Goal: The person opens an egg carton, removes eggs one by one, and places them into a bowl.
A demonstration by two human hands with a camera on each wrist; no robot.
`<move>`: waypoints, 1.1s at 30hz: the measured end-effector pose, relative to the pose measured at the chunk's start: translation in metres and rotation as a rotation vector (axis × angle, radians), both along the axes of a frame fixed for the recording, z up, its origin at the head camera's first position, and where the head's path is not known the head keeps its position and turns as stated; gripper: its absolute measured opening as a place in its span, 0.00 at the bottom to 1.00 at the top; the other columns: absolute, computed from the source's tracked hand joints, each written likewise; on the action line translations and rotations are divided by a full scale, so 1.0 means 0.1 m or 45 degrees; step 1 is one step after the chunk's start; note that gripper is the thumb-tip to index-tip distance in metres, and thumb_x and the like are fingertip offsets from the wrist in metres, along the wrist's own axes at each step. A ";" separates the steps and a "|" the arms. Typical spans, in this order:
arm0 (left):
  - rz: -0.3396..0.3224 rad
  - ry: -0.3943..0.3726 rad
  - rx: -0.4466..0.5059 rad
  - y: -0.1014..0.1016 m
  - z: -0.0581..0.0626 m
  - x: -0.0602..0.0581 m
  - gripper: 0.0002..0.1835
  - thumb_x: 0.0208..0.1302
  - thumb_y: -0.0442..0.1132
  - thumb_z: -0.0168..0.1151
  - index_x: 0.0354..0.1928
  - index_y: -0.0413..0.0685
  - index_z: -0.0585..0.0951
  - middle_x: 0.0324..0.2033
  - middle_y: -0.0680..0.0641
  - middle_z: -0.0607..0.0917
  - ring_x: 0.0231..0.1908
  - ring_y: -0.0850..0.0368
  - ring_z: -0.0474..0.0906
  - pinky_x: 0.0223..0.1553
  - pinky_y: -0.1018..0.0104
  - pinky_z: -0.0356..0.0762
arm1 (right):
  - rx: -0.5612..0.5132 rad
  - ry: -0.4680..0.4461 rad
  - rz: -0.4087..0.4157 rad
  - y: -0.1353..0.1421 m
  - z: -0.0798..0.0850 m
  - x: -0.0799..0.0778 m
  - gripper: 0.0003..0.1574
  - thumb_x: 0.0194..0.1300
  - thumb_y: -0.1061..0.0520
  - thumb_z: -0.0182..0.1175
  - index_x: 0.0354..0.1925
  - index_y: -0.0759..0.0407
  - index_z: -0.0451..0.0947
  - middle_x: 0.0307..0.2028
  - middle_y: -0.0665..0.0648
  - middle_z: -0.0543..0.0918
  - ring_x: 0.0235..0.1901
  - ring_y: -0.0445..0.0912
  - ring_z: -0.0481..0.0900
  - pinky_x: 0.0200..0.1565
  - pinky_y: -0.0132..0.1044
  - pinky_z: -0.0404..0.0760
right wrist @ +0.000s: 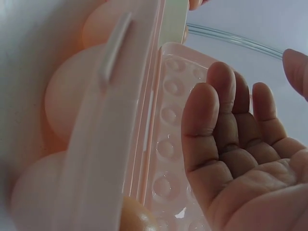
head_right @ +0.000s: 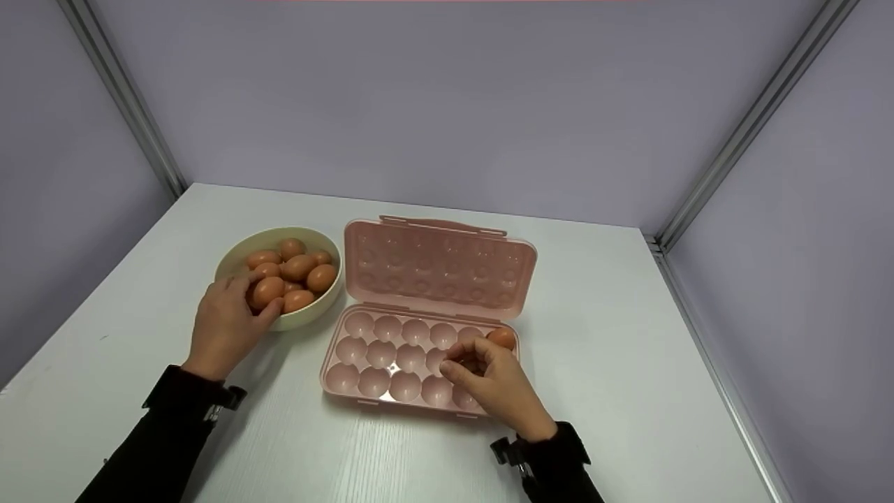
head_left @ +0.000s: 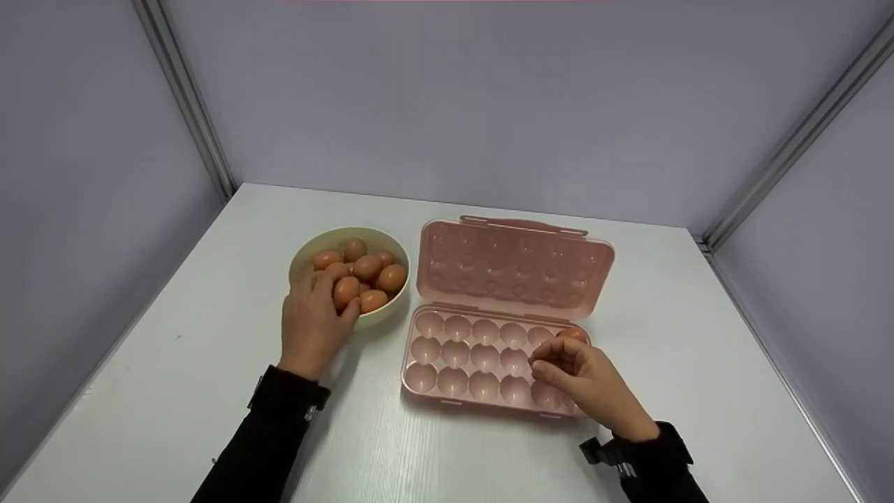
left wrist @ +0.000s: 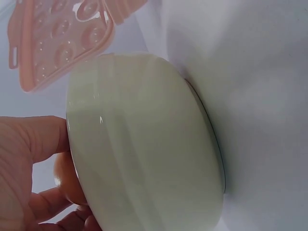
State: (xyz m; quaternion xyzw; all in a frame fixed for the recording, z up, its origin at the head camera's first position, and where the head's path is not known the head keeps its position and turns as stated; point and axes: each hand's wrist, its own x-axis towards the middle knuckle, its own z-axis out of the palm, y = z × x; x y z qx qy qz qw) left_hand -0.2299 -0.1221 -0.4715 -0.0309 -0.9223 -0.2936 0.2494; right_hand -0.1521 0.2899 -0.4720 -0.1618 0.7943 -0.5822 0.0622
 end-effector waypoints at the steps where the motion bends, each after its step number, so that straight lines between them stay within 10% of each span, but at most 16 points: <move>1: 0.004 0.001 -0.005 0.00 0.00 0.00 0.29 0.61 0.40 0.75 0.62 0.37 0.80 0.55 0.32 0.82 0.53 0.29 0.78 0.55 0.34 0.74 | 0.002 0.003 0.001 0.00 0.00 0.00 0.22 0.75 0.57 0.67 0.54 0.76 0.78 0.47 0.62 0.84 0.42 0.40 0.88 0.49 0.38 0.90; 19: 0.034 0.125 -0.024 0.07 0.00 0.06 0.31 0.60 0.45 0.79 0.61 0.37 0.80 0.53 0.31 0.82 0.51 0.29 0.79 0.51 0.34 0.76 | 0.030 0.025 -0.019 0.00 -0.01 -0.01 0.20 0.75 0.57 0.67 0.52 0.74 0.79 0.47 0.63 0.85 0.42 0.40 0.88 0.48 0.38 0.90; 33: -0.099 0.453 -0.073 0.15 -0.04 0.05 0.22 0.59 0.39 0.75 0.52 0.35 0.81 0.48 0.35 0.85 0.50 0.35 0.80 0.56 0.42 0.77 | 0.034 0.018 -0.024 -0.01 -0.01 -0.01 0.21 0.75 0.56 0.67 0.53 0.74 0.79 0.47 0.64 0.85 0.41 0.40 0.87 0.47 0.32 0.88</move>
